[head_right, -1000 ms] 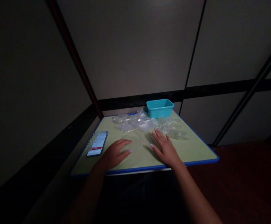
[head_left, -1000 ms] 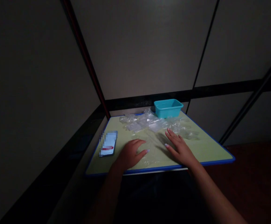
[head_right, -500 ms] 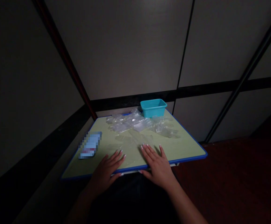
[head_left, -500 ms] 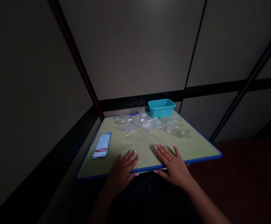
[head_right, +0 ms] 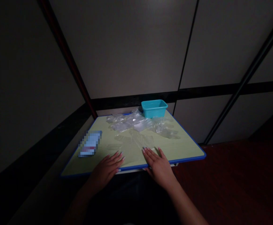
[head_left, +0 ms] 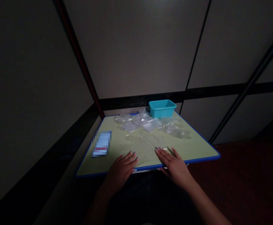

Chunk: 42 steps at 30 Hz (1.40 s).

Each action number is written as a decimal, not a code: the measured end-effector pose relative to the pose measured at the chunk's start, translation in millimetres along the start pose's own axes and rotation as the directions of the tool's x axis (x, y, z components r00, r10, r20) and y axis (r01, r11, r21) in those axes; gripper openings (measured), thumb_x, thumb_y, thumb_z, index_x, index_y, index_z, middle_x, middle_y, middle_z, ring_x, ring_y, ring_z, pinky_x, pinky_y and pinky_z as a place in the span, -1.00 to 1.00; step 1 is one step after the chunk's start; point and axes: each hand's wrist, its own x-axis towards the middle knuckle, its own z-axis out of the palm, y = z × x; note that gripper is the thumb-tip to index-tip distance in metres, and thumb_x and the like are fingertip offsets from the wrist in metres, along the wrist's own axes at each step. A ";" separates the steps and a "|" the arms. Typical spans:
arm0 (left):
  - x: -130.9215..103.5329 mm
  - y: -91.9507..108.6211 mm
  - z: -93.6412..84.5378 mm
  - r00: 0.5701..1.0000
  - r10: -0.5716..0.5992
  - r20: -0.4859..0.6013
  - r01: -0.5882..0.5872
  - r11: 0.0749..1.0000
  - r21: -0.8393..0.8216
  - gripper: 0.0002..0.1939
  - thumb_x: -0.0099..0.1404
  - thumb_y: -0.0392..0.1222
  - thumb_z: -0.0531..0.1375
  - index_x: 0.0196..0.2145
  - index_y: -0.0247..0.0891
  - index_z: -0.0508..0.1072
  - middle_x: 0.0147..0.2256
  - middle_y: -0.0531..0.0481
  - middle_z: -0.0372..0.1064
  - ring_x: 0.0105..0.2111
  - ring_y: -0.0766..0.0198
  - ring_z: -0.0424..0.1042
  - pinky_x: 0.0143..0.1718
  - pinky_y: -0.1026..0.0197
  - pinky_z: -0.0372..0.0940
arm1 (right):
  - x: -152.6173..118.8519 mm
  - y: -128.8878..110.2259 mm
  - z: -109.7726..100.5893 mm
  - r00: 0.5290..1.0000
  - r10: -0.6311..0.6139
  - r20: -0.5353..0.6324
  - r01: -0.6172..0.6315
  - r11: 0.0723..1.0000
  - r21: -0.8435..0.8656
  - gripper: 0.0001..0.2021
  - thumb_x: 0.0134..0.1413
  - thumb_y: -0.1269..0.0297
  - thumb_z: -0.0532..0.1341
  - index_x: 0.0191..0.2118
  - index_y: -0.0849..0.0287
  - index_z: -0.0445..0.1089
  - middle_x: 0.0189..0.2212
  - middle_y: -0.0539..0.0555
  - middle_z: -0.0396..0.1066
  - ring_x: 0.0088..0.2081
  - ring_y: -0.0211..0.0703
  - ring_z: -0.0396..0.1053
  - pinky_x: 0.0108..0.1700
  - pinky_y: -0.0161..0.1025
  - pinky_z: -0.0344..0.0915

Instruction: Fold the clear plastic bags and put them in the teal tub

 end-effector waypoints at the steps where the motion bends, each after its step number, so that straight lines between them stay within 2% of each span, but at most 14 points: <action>1: 0.1 0.3 -1.5 1.000 -0.003 0.001 0.003 1.000 -0.021 -0.55 0.40 -0.21 -0.03 0.22 -0.05 0.19 0.26 0.04 0.03 0.28 0.19 -0.02 0.23 -0.08 -0.02 | -0.9 0.8 -0.4 1.000 -0.007 -0.010 0.007 1.000 -0.006 -0.36 0.13 0.30 0.13 0.32 0.08 -0.03 0.28 0.16 0.00 0.27 -0.02 0.03 0.28 0.18 -0.20; 5: 0.5 1.0 -8.2 1.000 0.009 -0.019 -0.011 0.995 -0.103 -0.57 0.37 -0.24 0.00 0.18 -0.08 0.26 0.22 0.01 0.11 0.25 0.17 0.05 0.22 -0.10 0.01 | -5.3 3.3 -3.3 0.996 -0.035 -0.082 0.034 0.999 -0.011 -0.34 0.13 0.20 0.18 0.32 0.06 -0.04 0.30 0.18 -0.03 0.28 0.03 0.02 0.27 0.24 -0.21; 10: 4.5 1.0 -19.6 0.990 0.054 -0.131 -0.080 0.977 -0.198 -0.62 0.36 -0.23 0.02 0.09 -0.05 0.37 0.12 0.02 0.30 0.17 0.17 0.23 0.22 -0.11 0.02 | -10.3 0.5 -6.8 0.984 -0.050 -0.170 0.054 0.998 0.018 -0.38 0.14 0.12 0.18 0.29 0.06 0.05 0.24 0.22 0.11 0.23 0.08 0.13 0.25 0.29 -0.18; 15: 11.8 1.8 -31.3 0.976 0.070 -0.205 -0.127 0.951 -0.282 -0.65 0.37 -0.19 0.01 0.03 -0.06 0.44 0.03 0.03 0.40 0.09 0.19 0.34 0.21 -0.05 0.07 | -11.9 -2.3 -4.4 0.965 -0.039 -0.259 0.049 0.998 0.033 -0.53 0.17 0.22 0.16 0.20 0.06 0.19 0.17 0.20 0.25 0.17 0.05 0.22 0.25 0.28 -0.16; 21: 12.7 2.2 -37.6 0.980 0.055 -0.189 -0.126 0.915 -0.383 -0.67 0.38 -0.14 0.01 -0.03 -0.10 0.49 -0.02 0.01 0.45 0.02 0.18 0.40 0.19 -0.02 0.10 | -12.0 5.3 -3.2 0.945 0.012 -0.328 0.016 0.997 0.082 -0.66 0.20 0.29 0.14 0.09 0.09 0.29 0.06 0.18 0.38 0.09 0.01 0.33 0.24 0.26 -0.09; 28: 15.1 -1.4 -42.9 0.993 0.027 -0.115 -0.085 0.842 -0.533 -0.67 0.36 -0.08 0.03 -0.08 -0.15 0.53 -0.07 0.03 0.49 -0.04 0.19 0.45 0.08 0.13 0.22 | -7.3 12.9 -9.7 0.964 0.032 -0.264 0.043 0.961 0.273 -0.78 0.22 0.33 0.09 -0.08 0.05 0.41 -0.10 0.11 0.51 -0.04 -0.02 0.44 0.20 0.23 0.00; 32: 24.2 -6.1 -44.7 0.999 -0.035 -0.036 0.005 0.783 -0.623 -0.63 0.34 -0.01 0.03 -0.11 -0.19 0.54 -0.10 0.02 0.51 -0.06 0.16 0.45 0.00 0.19 0.27 | 2.3 15.7 -15.7 0.969 0.100 -0.226 0.000 0.915 0.403 -0.80 0.23 0.28 0.07 -0.17 0.08 0.45 -0.21 0.11 0.55 -0.15 -0.05 0.48 0.11 0.10 0.18; 36: 37.3 -12.4 -44.5 0.997 -0.072 0.003 0.053 0.709 -0.704 -0.58 0.31 0.09 0.04 -0.13 -0.20 0.55 -0.09 0.00 0.50 -0.05 0.13 0.44 0.01 0.18 0.26 | 14.2 18.3 -21.7 0.961 0.188 -0.201 -0.073 0.880 0.470 -0.79 0.20 0.21 0.09 -0.26 0.11 0.47 -0.31 0.12 0.54 -0.23 -0.04 0.45 -0.10 -0.08 0.31; 42: 56.1 -21.8 -38.2 0.988 -0.148 0.037 0.115 0.559 -0.821 -0.42 0.24 0.26 0.05 -0.14 -0.30 0.52 -0.22 -0.11 0.54 -0.19 0.10 0.49 -0.03 0.09 0.29 | 32.8 27.2 -24.9 0.963 0.253 -0.094 -0.146 0.782 0.606 -0.75 0.20 0.14 0.07 -0.35 0.13 0.42 -0.41 0.06 0.49 -0.33 -0.10 0.42 -0.26 -0.23 0.28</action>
